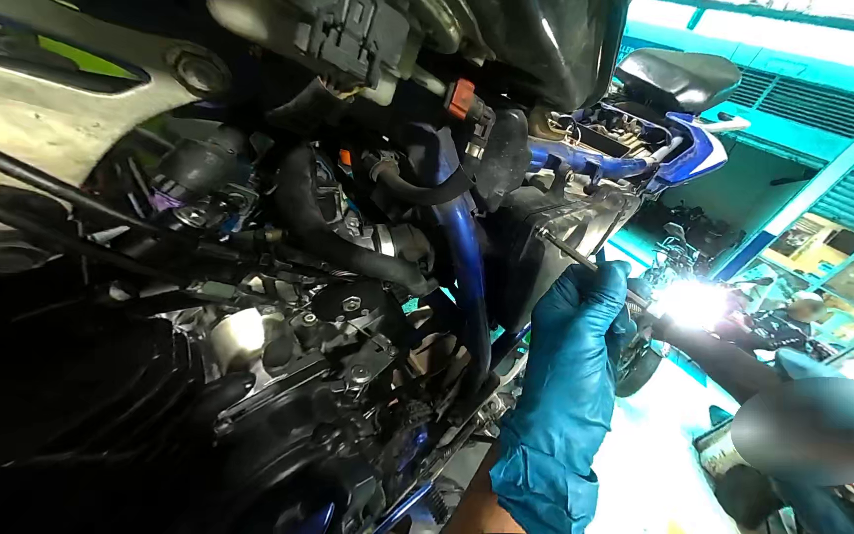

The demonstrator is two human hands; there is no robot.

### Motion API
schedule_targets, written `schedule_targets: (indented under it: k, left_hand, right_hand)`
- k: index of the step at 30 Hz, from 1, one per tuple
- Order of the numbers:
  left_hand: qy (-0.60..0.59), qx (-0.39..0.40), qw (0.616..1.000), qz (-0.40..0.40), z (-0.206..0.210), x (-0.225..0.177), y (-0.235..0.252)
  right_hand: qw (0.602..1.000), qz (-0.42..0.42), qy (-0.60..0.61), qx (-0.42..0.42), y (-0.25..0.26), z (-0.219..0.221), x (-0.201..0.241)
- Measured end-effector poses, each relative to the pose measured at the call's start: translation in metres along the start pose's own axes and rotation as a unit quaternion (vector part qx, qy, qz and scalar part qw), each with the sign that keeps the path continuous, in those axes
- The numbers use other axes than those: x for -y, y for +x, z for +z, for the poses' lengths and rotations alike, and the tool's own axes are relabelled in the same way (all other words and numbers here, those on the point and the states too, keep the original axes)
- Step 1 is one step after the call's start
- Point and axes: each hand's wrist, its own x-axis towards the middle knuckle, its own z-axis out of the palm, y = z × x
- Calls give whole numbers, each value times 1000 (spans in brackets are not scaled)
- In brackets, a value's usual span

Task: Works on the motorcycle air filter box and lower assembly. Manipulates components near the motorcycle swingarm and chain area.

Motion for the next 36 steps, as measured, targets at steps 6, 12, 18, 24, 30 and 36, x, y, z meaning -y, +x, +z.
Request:
schedule_targets:
  k: [6,12,18,24,30,36]
  left_hand:
    - [26,16,999,16,-4,-1,0]
    - [21,-28,999,9,3,-1,3]
    - [47,-27,998,15,0,1,2]
    - [53,15,998,20,-2,-2,-1]
    - [26,-10,1000,-9,0,-4,3]
    - [-14,-33,999,-15,9,0,-1]
  right_hand:
    - [890,307,331,55,18,3,9]
    - [998,39,42,-4,6,-2,3]
    - [957,174,226,46,16,-10,2]
    - [949,216,229,17,23,-5,16]
    - [997,-12,-72,34,13,-9,2]
    - [915,245,315,-64,22,17,9]
